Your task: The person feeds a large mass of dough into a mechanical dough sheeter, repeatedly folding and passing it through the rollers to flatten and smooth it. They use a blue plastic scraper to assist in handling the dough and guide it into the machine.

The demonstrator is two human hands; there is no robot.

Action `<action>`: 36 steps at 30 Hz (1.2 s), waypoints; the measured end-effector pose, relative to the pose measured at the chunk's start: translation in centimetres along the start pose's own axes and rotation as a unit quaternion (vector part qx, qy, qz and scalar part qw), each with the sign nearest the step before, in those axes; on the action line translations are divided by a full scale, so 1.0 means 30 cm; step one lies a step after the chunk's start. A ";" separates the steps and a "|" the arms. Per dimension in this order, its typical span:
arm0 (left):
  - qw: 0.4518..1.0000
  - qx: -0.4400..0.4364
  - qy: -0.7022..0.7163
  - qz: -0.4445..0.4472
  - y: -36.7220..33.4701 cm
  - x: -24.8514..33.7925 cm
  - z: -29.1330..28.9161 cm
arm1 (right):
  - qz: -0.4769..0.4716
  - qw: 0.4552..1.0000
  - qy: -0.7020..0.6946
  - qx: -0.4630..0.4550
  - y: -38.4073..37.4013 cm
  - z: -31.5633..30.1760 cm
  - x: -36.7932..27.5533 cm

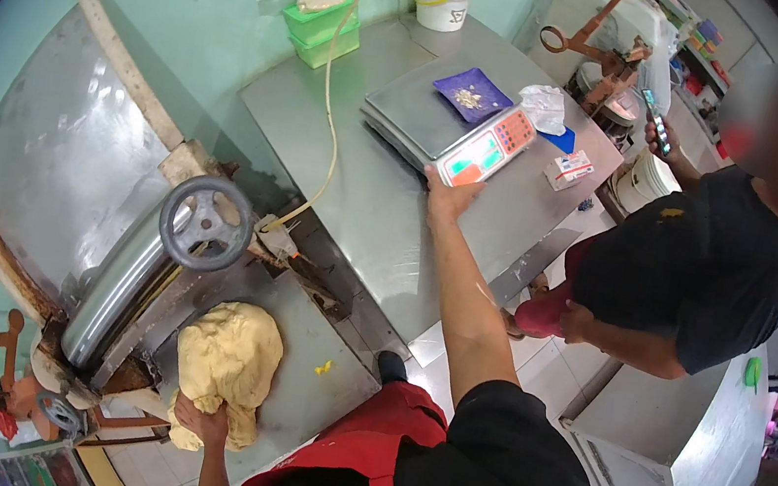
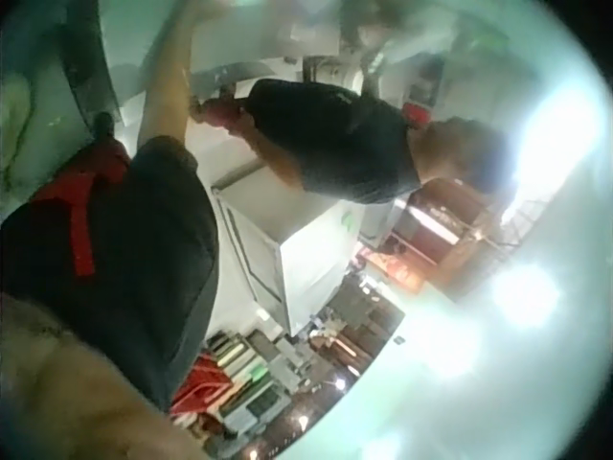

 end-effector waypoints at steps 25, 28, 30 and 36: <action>0.997 0.014 -0.048 0.051 0.024 -0.097 0.068 | -0.228 0.656 0.719 0.046 -1.031 -0.311 -0.802; 0.995 0.032 -0.065 0.072 0.050 -0.103 0.048 | -0.215 0.590 0.778 -0.031 -1.124 -0.264 -0.740; 0.992 0.049 0.108 0.052 -0.026 -0.083 0.075 | -0.210 0.603 0.766 -0.065 -1.247 -0.284 -0.711; 0.996 -0.033 -0.087 0.008 0.035 -0.144 0.053 | -0.212 0.601 0.767 -0.069 -1.301 -0.274 -0.731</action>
Point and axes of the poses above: each hand's wrist, its own y-axis away from the middle knuckle, its own z-axis out of the palm, x = y × z, the point moved 4 cm from there along -y, towards the middle knuckle, and after that the axes turned 14 degrees about z, right-handed, at the moved point
